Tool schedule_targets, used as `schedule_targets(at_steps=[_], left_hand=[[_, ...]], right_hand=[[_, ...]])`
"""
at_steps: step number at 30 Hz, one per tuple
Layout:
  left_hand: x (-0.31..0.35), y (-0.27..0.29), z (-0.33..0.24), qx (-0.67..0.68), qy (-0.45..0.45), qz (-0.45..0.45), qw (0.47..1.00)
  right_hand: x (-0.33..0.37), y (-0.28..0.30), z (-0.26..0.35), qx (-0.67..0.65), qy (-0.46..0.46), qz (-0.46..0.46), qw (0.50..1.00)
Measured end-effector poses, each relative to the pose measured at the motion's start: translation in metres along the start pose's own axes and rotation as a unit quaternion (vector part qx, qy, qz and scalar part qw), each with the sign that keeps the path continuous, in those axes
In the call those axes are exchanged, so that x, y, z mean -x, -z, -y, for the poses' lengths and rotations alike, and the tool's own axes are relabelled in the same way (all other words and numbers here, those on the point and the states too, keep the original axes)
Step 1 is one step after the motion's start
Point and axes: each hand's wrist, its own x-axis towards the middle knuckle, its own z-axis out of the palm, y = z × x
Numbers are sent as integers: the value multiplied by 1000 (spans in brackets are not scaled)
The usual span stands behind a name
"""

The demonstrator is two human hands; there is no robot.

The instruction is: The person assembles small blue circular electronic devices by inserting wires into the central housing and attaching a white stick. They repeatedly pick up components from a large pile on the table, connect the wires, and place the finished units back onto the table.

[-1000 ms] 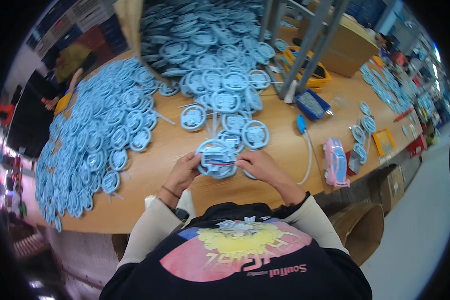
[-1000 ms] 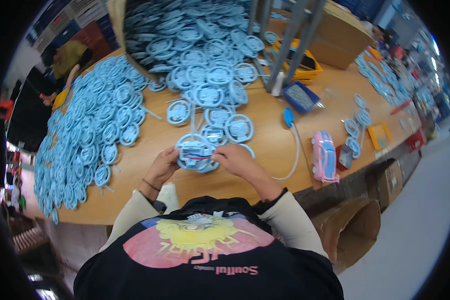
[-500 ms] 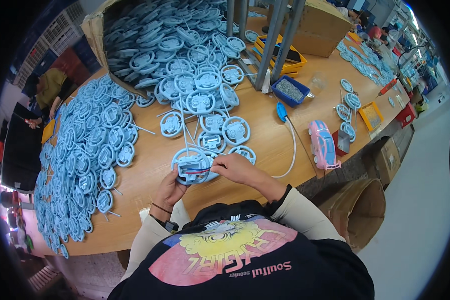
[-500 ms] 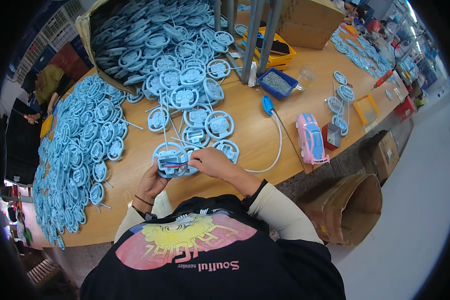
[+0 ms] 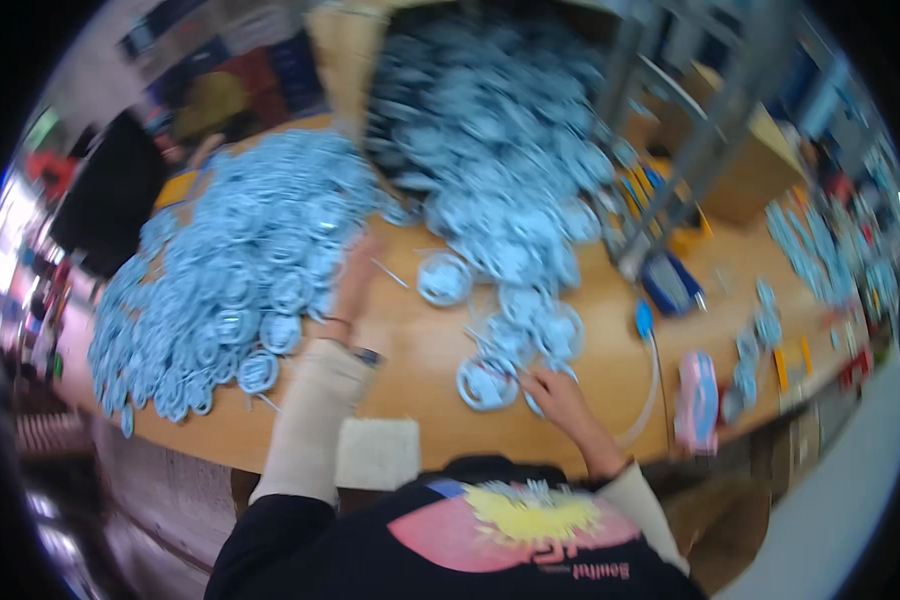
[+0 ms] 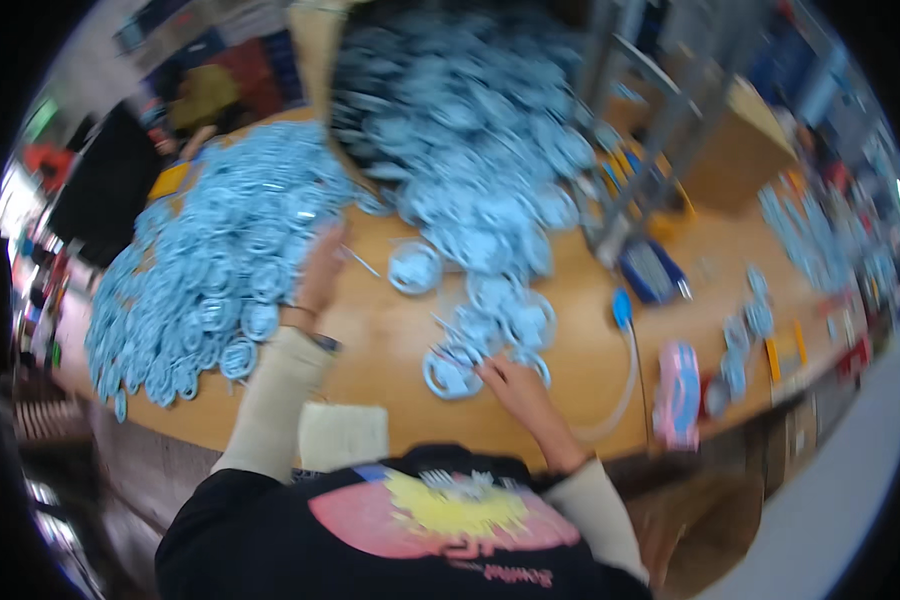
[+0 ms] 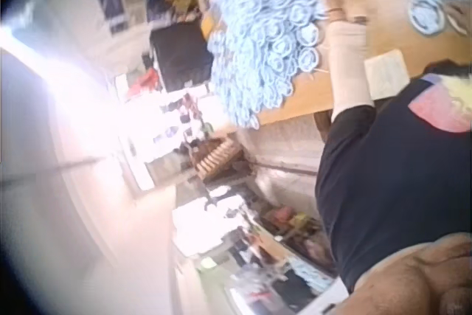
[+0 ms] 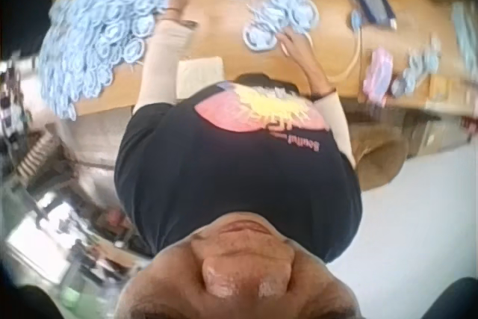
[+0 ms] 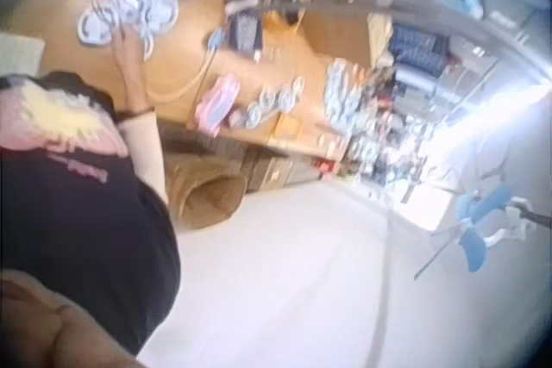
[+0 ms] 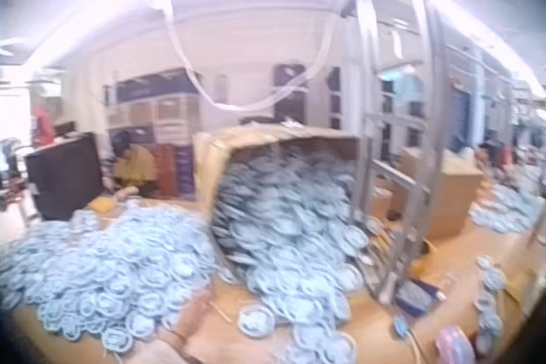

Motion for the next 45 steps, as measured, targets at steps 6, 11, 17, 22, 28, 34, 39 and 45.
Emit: schedule_targets(at_steps=[6, 11, 17, 22, 28, 34, 39, 45], left_hand=[[-20, -144, -43, -182, 25, 165, 969], [19, -144, -52, -252, 63, 94, 961], [57, -50, -61, -71, 159, 184, 967], [106, 20, -66, 111, 381, 73, 915], [126, 30, -105, 433, 550, -57, 712], [105, -1, -148, 361, 447, -12, 818], [105, -3, -138, 284, 430, 74, 854], [93, 1, -158, 491, 500, 16, 714]], right_hand=[[1, 5, -31, 23, -19, -21, 999], [-16, 4, -39, 24, 25, 18, 999], [-30, -6, -30, 18, -12, 96, 995], [-38, -17, -25, 43, 41, 113, 992], [-38, -27, -9, 67, 122, 105, 985], [-31, -18, 22, 97, 91, 121, 984], [-34, -21, 20, 81, 127, 72, 986], [-23, -11, 34, 26, 76, 52, 995]])
